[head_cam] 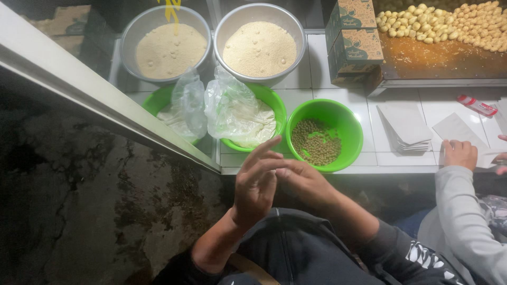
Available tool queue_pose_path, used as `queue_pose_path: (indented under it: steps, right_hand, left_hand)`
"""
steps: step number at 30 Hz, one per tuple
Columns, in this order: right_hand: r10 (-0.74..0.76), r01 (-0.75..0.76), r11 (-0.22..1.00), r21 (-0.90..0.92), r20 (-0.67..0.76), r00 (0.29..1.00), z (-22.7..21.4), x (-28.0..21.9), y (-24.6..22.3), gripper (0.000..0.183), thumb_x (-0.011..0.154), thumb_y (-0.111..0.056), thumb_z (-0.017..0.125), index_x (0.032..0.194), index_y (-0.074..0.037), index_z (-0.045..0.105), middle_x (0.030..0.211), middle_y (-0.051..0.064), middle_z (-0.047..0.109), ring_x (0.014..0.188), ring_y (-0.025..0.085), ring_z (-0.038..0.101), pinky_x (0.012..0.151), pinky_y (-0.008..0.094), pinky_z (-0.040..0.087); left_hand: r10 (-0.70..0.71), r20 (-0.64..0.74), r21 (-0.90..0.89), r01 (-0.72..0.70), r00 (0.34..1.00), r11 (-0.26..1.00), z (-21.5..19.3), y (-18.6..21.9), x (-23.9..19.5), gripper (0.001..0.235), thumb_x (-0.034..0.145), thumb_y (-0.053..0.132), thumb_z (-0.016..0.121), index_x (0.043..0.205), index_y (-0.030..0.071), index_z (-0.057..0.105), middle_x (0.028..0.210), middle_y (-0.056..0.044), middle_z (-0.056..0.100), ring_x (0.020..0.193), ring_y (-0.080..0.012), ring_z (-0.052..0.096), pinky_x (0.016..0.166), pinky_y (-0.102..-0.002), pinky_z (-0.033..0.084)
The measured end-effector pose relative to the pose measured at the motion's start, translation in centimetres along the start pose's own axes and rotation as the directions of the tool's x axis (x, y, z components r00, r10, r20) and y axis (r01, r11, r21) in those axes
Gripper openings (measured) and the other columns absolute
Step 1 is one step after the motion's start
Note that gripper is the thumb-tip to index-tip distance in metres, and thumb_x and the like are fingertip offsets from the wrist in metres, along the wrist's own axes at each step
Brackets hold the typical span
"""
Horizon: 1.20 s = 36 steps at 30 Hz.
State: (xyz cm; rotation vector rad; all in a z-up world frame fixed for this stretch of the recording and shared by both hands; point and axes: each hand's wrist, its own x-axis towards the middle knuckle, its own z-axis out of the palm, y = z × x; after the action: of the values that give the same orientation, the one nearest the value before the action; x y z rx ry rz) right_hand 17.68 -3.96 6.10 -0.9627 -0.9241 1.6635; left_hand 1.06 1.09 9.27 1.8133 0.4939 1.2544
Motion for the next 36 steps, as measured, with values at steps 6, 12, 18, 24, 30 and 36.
queue_pose_path:
  steps: [6,12,18,24,30,36]
  right_hand:
    - [-0.451,0.265,0.750,-0.606,-0.175,0.875,1.6,0.2,-0.7,0.021,0.093,-0.008,0.073,0.114,-0.005,0.072,0.112,0.007,0.074,0.103,0.015,0.071,0.090,0.030,0.060]
    - [-0.589,0.357,0.641,-0.679,-0.138,0.796,1.8,0.1,-0.9,0.021,0.094,-0.001,0.071,0.115,-0.005,0.075,0.115,0.009,0.075,0.114,0.022,0.069,0.101,0.035,0.055]
    - [-0.700,0.391,0.421,-0.818,-0.019,0.713,1.1,0.4,0.0,0.033,0.087,0.000,0.075,0.119,-0.005,0.071,0.117,0.011,0.074,0.121,0.031,0.067,0.114,0.045,0.046]
    - [-0.801,0.403,0.030,-0.915,0.219,0.556,0.3,0.5,-0.2,0.037,0.082,-0.004,0.082,0.116,-0.008,0.072,0.107,0.011,0.068,0.107,0.029,0.066,0.092,0.040,0.056]
    - [-0.744,0.360,0.188,-0.914,0.107,0.660,-0.5,-0.2,0.0,0.029,0.087,-0.006,0.081,0.114,-0.010,0.072,0.108,0.008,0.070,0.104,0.025,0.068,0.090,0.035,0.055]
    - [-0.360,0.221,0.894,-0.389,-0.330,0.873,-1.1,-0.9,0.7,0.016,0.103,-0.005,0.061,0.115,-0.003,0.072,0.108,0.007,0.073,0.105,0.016,0.069,0.096,0.030,0.054]
  left_hand:
    - [-0.084,-0.152,-0.025,0.081,0.985,0.996,-0.2,-2.8,0.0,0.034,0.105,0.014,0.056,0.135,-0.002,0.050,0.136,-0.019,0.052,0.128,-0.0311,0.054,0.114,-0.045,0.046]
    - [-0.724,0.393,-0.885,0.447,0.567,-0.130,0.2,-6.0,-2.1,0.032,0.109,0.027,0.063,0.129,0.002,0.060,0.110,-0.009,0.066,0.098,-0.0217,0.066,0.079,-0.036,0.052]
    - [-0.823,0.432,-0.765,0.634,0.369,-0.117,-0.4,-5.1,-1.8,0.027,0.100,0.018,0.054,0.122,0.004,0.063,0.109,-0.006,0.070,0.101,-0.0166,0.069,0.091,-0.034,0.061]
    - [-0.704,0.280,-0.772,0.589,0.653,0.239,0.2,-4.8,-2.1,0.022,0.109,0.006,0.062,0.128,-0.005,0.065,0.109,-0.013,0.068,0.088,-0.0140,0.061,0.071,-0.025,0.047]
    - [-0.690,0.239,-0.676,0.627,0.684,0.388,0.2,-4.4,-2.0,0.020,0.099,0.007,0.064,0.118,-0.001,0.063,0.108,-0.011,0.071,0.098,-0.0167,0.070,0.086,-0.029,0.058]
    - [-0.781,0.366,-0.748,0.660,0.506,0.076,0.3,-4.8,-2.2,0.023,0.100,0.014,0.062,0.116,-0.002,0.063,0.106,-0.010,0.072,0.098,-0.0171,0.071,0.091,-0.034,0.061]
